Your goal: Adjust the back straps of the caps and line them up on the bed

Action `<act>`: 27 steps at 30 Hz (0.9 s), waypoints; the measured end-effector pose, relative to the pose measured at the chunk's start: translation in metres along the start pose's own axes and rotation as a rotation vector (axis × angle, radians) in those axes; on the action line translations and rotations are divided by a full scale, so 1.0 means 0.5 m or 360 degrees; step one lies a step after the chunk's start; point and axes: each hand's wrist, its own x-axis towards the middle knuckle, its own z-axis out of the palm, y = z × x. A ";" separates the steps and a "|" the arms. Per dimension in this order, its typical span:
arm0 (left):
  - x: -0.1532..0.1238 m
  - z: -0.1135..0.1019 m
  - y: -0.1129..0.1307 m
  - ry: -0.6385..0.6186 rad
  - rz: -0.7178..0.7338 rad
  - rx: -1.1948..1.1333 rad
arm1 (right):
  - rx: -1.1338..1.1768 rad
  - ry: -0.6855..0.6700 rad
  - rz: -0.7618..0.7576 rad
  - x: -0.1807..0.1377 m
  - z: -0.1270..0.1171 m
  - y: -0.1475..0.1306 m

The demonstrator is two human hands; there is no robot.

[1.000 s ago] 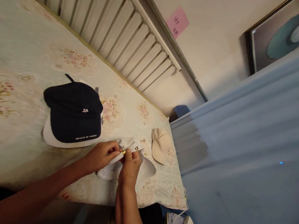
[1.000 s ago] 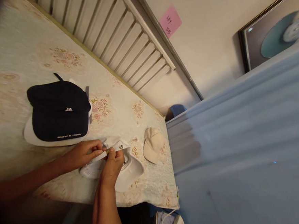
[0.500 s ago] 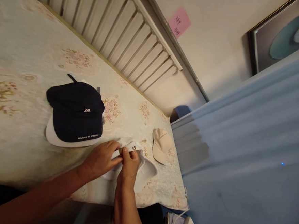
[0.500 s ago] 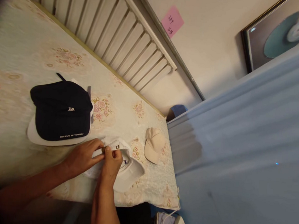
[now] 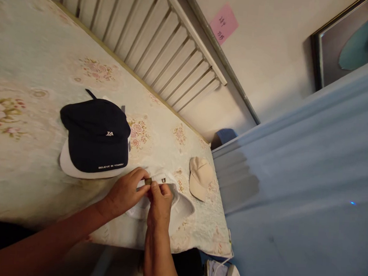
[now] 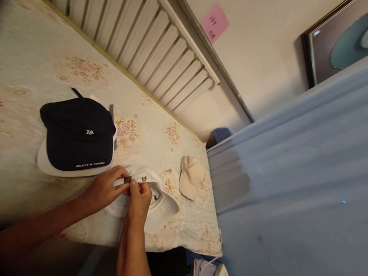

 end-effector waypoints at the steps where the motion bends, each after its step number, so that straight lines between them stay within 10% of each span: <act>1: 0.001 0.000 -0.001 -0.0001 -0.0026 -0.0022 | 0.0073 -0.0008 0.0008 -0.001 -0.002 -0.006; 8: 0.001 0.002 0.001 0.0004 0.0022 0.0024 | 0.0560 0.0139 0.0312 0.006 -0.007 -0.035; 27: 0.014 -0.014 0.013 -0.0088 0.0167 0.0162 | 0.0474 -0.0084 0.0149 -0.014 -0.012 -0.028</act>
